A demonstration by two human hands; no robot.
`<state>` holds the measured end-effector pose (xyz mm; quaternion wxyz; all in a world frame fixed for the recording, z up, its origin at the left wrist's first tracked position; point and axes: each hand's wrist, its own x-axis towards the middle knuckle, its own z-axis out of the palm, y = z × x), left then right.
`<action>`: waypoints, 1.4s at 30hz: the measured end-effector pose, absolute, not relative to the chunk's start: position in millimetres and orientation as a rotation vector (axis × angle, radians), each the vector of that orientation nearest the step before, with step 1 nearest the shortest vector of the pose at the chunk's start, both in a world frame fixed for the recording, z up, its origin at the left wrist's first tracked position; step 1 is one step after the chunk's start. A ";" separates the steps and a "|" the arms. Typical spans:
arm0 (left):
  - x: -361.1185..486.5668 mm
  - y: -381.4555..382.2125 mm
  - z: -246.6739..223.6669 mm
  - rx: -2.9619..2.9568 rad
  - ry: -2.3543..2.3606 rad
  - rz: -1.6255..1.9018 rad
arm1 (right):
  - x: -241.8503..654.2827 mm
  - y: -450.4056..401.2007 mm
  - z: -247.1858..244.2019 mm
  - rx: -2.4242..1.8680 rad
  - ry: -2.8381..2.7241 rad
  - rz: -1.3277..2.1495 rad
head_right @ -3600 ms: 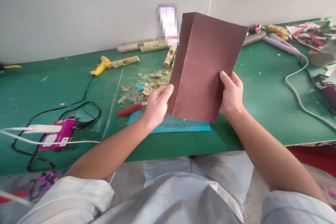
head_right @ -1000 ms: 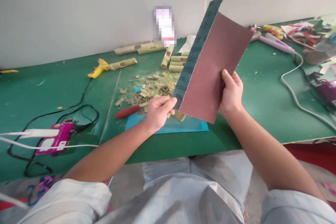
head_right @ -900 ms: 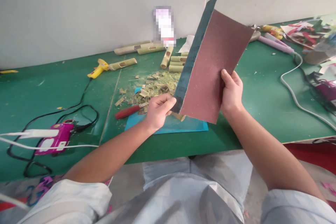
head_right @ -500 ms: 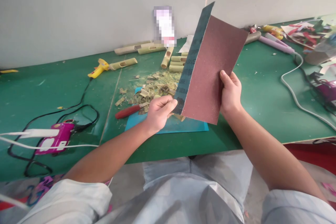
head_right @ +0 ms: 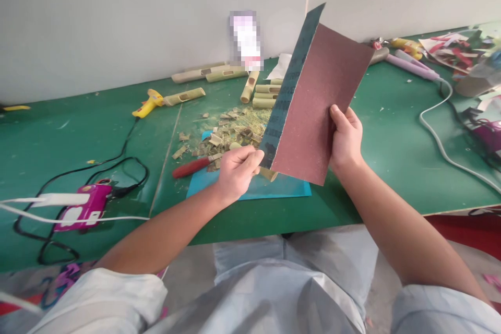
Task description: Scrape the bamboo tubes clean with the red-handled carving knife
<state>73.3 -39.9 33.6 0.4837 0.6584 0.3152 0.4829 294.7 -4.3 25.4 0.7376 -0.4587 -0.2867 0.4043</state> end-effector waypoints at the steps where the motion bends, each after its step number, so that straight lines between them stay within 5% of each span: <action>1: 73.3 -40.5 34.4 1.612 0.773 1.200 | 294.7 -4.4 25.3 -1.004 -0.629 0.893; 18: 66.3 -19.3 33.5 1.861 1.140 1.151 | 297.0 -4.1 30.6 -0.974 -0.701 0.626; 24: 70.2 -14.4 28.3 1.200 0.943 1.097 | 305.2 -1.3 29.6 -1.022 -0.674 0.745; 42: 77.5 -15.9 35.5 1.098 0.869 0.932 | 318.1 -8.5 43.8 -0.787 -0.574 1.390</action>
